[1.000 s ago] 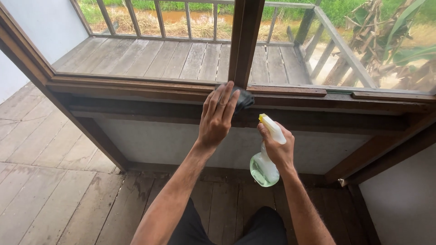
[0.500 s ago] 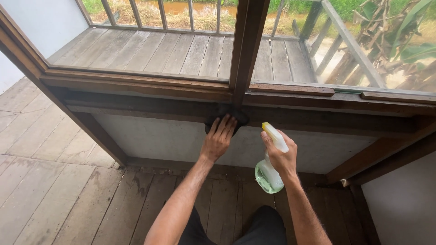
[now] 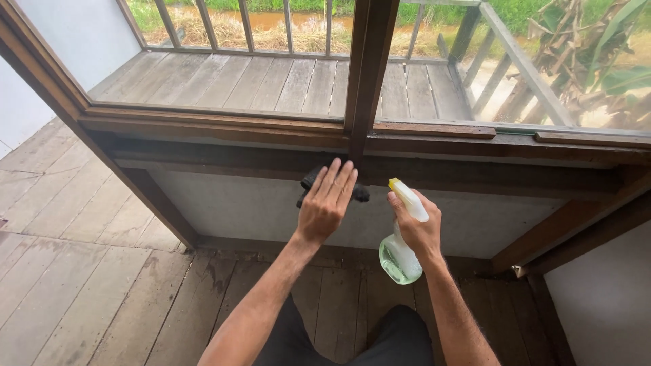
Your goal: The person cleans the wooden window frame by spraying a cleaning solution from a bottle and wiping with a dark cloth. They repeatedly spray and wipe along the lower and side edges of the frame, occasionally folding the cloth, while kneeling on a wooden floor.
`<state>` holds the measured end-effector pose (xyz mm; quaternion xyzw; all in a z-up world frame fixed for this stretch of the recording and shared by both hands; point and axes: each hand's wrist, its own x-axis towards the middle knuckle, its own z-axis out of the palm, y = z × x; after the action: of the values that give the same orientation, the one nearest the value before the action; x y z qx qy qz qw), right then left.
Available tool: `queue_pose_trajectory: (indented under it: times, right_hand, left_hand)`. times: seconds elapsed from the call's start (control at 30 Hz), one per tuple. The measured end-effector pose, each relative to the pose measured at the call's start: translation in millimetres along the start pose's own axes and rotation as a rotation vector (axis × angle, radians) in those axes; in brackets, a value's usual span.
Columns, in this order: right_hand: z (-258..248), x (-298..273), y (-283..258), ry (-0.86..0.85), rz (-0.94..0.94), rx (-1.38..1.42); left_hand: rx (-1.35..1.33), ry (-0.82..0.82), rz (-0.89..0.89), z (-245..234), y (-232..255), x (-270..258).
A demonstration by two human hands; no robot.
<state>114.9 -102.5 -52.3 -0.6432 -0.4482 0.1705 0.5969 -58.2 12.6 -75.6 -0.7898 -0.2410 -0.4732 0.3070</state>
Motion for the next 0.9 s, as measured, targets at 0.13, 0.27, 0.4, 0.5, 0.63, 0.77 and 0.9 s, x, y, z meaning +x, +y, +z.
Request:
queue_pose_trajectory:
  times: [0.13, 0.27, 0.4, 0.5, 0.63, 0.77, 0.9]
  right_hand:
    - [-4, 3, 2, 0.008, -0.144, -0.033]
    - [-6, 1, -15, 0.012, -0.074, 0.011]
    - [-5, 5, -24, 0.001, -0.049, 0.006]
    - [-5, 4, -22, -0.007, -0.069, -0.014]
    - [1, 5, -21, -0.019, -0.067, -0.03]
    - [18, 7, -27, -0.044, -0.04, -0.019]
    - [40, 10, -34, -0.085, -0.003, 0.015]
  left_hand:
    - [0.012, 0.173, 0.004, -11, -14, 58]
    - [0.081, 0.268, 0.095, -1, -26, 81]
    - [0.132, 0.158, 0.221, 33, -32, 52]
    - [0.161, 0.023, 0.201, 52, -54, 5]
    - [0.212, -0.015, 0.226, 41, -73, -2]
    - [0.28, -0.089, 0.233, 25, -108, -14]
    - [0.375, -0.167, 0.154, 0, -140, -26]
